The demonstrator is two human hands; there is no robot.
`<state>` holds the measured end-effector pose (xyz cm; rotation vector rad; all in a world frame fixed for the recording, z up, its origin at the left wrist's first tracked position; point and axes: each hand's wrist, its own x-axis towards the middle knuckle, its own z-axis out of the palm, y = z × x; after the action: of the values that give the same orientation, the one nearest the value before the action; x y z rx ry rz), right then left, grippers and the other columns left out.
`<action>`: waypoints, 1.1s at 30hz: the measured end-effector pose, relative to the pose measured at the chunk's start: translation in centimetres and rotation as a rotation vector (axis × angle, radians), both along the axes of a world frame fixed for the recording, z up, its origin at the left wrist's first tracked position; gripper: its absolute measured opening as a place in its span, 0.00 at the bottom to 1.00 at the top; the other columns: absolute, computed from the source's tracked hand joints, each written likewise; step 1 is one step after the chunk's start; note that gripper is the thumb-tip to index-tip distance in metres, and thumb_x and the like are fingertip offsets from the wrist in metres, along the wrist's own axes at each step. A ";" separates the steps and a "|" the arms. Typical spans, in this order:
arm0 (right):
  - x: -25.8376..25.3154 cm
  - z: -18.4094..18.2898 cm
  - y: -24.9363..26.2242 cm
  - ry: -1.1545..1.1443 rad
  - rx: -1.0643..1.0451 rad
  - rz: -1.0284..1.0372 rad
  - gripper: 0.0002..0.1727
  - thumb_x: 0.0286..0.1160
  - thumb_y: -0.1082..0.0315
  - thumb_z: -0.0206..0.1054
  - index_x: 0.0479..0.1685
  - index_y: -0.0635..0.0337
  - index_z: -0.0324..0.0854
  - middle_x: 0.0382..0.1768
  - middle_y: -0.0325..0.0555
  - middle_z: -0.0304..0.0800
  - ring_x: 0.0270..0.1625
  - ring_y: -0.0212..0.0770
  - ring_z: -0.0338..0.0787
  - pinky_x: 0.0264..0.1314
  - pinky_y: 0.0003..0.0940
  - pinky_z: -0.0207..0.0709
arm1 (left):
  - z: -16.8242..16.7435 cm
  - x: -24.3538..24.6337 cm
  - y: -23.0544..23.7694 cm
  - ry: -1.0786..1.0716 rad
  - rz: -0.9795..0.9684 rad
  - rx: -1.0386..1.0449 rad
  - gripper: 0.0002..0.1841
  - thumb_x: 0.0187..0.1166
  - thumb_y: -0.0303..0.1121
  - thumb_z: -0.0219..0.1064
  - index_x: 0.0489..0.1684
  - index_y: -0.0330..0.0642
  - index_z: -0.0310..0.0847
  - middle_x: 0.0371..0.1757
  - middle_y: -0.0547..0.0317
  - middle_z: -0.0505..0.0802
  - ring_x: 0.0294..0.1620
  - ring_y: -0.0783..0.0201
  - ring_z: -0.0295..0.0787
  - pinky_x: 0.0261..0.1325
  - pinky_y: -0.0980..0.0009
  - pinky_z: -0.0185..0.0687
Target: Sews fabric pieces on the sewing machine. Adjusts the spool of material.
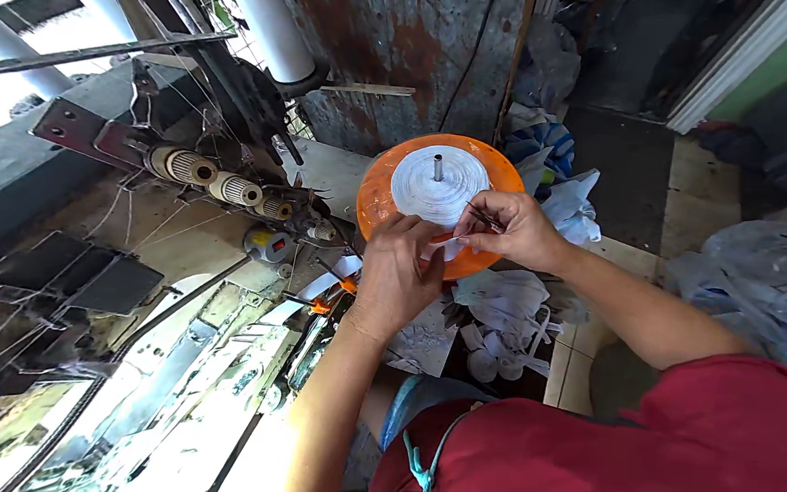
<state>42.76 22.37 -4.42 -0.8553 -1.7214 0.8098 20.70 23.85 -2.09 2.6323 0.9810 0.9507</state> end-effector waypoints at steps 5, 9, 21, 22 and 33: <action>-0.3 -0.3 0.1 0.054 0.038 0.014 0.12 0.61 0.84 0.73 0.43 0.66 0.82 0.34 0.41 0.91 0.27 0.24 0.86 0.30 0.17 0.82 | -0.2 1.1 0.0 -0.088 -0.078 -0.163 0.12 0.71 0.24 0.74 0.51 0.35 0.88 0.45 0.50 0.96 0.48 0.52 0.94 0.57 0.51 0.85; -0.4 -0.2 0.1 0.033 0.041 -0.001 0.11 0.62 0.83 0.73 0.43 0.65 0.82 0.36 0.41 0.91 0.28 0.25 0.86 0.30 0.18 0.83 | 0.2 0.9 0.6 -0.047 -0.078 -0.201 0.06 0.73 0.27 0.75 0.43 0.36 0.91 0.39 0.52 0.94 0.43 0.54 0.91 0.53 0.50 0.83; 0.1 0.2 0.2 -0.033 0.076 -0.002 0.12 0.63 0.82 0.74 0.45 0.66 0.83 0.35 0.42 0.92 0.27 0.26 0.87 0.28 0.18 0.83 | -0.5 1.1 0.8 -0.153 0.011 -0.187 0.08 0.65 0.21 0.78 0.29 0.36 0.82 0.28 0.53 0.89 0.30 0.59 0.87 0.36 0.61 0.84; 0.1 0.0 0.4 -0.012 0.072 0.004 0.12 0.64 0.83 0.74 0.45 0.67 0.83 0.37 0.42 0.93 0.28 0.26 0.88 0.30 0.18 0.84 | -0.5 1.1 0.8 -0.153 0.027 -0.222 0.08 0.65 0.22 0.79 0.32 0.36 0.83 0.29 0.53 0.88 0.30 0.60 0.87 0.36 0.61 0.84; 1.0 0.2 0.5 -0.024 0.080 -0.045 0.09 0.74 0.81 0.64 0.50 0.66 0.82 0.39 0.43 0.91 0.18 0.23 0.79 0.20 0.16 0.77 | -1.5 0.9 0.7 -0.332 -0.056 -0.345 0.07 0.66 0.24 0.76 0.27 0.41 0.80 0.30 0.60 0.91 0.30 0.72 0.87 0.37 0.74 0.83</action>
<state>43.76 22.84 -4.25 -0.8499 -1.7376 0.6989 21.62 24.57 -3.60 2.1255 0.8911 1.0532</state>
